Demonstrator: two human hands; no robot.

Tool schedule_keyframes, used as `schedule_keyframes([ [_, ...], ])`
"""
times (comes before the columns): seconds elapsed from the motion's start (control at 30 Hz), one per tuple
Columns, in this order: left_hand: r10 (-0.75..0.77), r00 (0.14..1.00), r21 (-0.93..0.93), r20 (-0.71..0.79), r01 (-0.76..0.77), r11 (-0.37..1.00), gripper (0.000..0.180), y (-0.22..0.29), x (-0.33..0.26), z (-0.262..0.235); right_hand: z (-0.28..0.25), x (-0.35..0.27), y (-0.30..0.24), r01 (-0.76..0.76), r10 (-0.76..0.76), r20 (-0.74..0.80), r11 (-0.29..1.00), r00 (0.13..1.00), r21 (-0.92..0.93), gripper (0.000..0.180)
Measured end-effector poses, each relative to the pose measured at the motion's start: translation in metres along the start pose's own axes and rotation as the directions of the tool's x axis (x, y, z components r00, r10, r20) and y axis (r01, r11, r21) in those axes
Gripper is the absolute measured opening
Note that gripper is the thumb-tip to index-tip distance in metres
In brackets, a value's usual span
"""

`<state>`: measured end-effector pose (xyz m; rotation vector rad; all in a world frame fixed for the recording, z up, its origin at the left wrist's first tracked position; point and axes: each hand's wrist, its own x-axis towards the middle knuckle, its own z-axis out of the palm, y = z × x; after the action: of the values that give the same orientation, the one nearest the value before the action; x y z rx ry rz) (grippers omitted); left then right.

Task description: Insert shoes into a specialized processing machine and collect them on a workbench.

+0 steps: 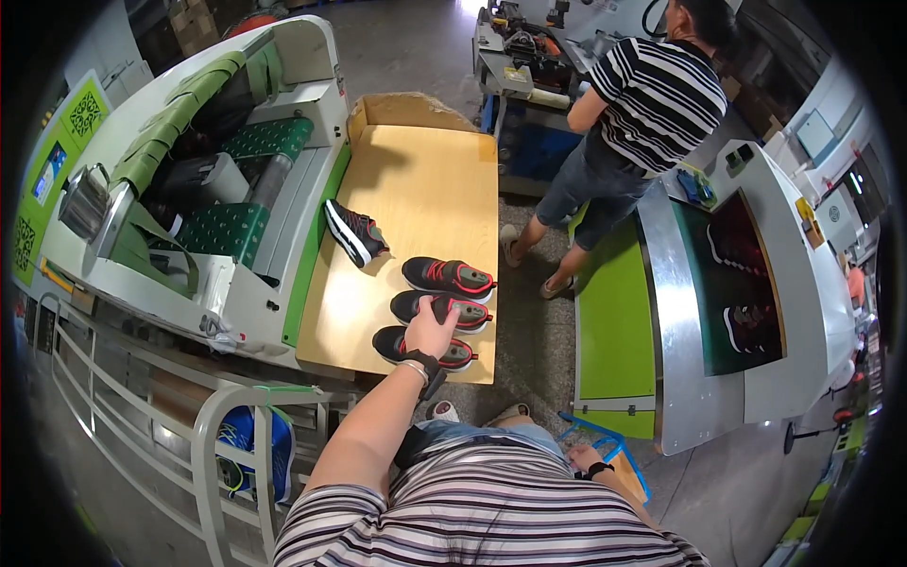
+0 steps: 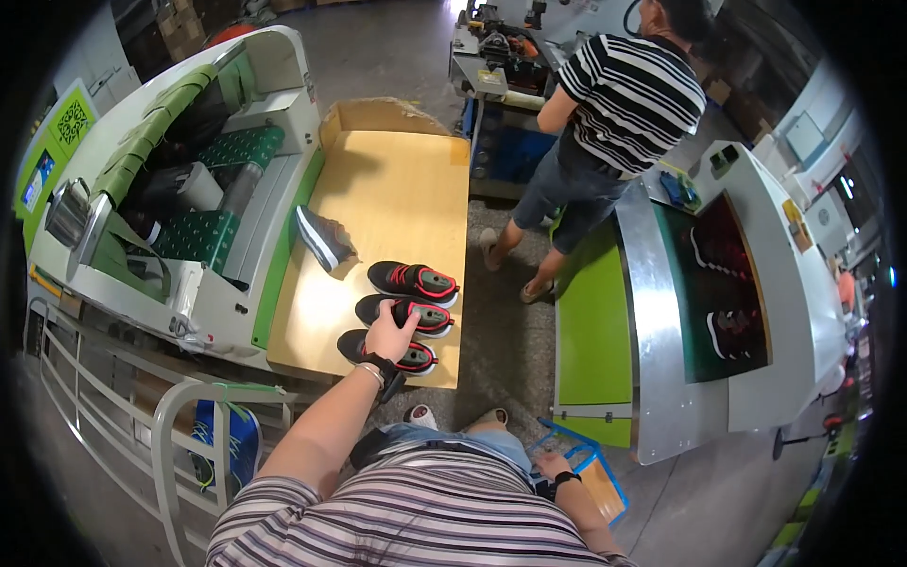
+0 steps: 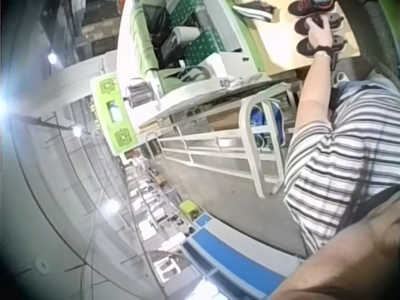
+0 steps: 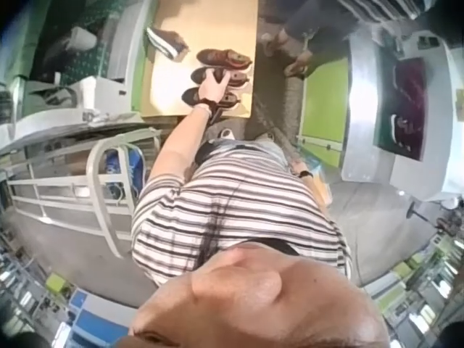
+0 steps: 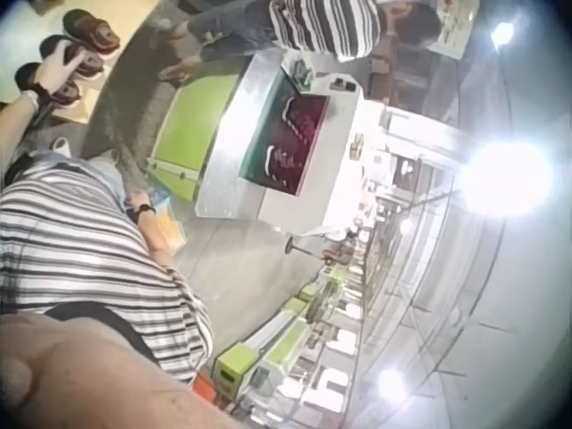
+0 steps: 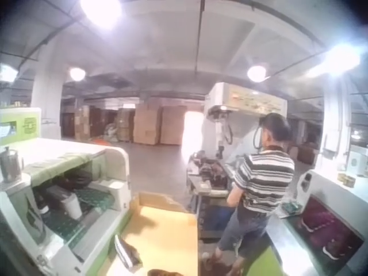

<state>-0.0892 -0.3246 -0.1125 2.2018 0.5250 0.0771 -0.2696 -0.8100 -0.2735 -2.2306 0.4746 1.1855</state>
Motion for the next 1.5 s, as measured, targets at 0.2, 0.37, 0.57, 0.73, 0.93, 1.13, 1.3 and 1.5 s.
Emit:
schedule_keyframes([
  [0.2,0.007,1.0,-0.015,-0.022,-0.007,1.0,0.06,0.001,-0.001,0.0,-0.008,0.017,-0.017,0.058,-0.054,-0.154,0.998,0.987,0.017,0.027],
  [0.37,-0.048,0.998,-0.008,0.038,0.049,0.999,0.061,0.005,-0.001,-0.006,-0.021,0.019,-0.065,0.119,-0.107,-0.101,0.985,0.989,0.122,0.028],
  [0.57,-0.035,0.999,-0.019,0.018,0.035,0.999,0.061,0.011,0.002,-0.006,-0.03,0.028,-0.084,0.099,-0.092,-0.077,0.991,0.993,0.085,0.029],
  [0.73,-0.057,0.998,-0.003,0.007,0.057,0.998,0.059,0.01,0.001,-0.004,-0.044,0.047,-0.083,0.049,-0.049,-0.016,0.999,0.999,0.021,0.031],
  [0.93,-0.03,1.0,-0.012,-0.001,0.03,0.999,0.059,0.013,0.0,-0.003,-0.063,0.079,-0.085,0.11,-0.11,-0.125,0.994,0.986,-0.001,0.032],
  [1.13,-0.044,0.999,0.015,-0.013,0.044,0.999,0.059,0.008,-0.001,-0.003,-0.052,0.054,-0.123,0.172,-0.164,-0.105,0.983,0.981,0.065,0.034],
  [1.3,-0.025,1.0,-0.001,-0.014,0.025,1.0,0.058,0.014,0.0,-0.004,-0.033,0.067,-0.068,0.19,-0.188,-0.096,0.982,0.977,0.013,0.036],
  [1.5,-0.058,0.998,0.017,-0.007,0.058,0.998,0.059,0.007,0.0,-0.002,-0.031,0.046,-0.049,0.057,-0.059,-0.053,0.998,0.997,-0.035,0.028],
])
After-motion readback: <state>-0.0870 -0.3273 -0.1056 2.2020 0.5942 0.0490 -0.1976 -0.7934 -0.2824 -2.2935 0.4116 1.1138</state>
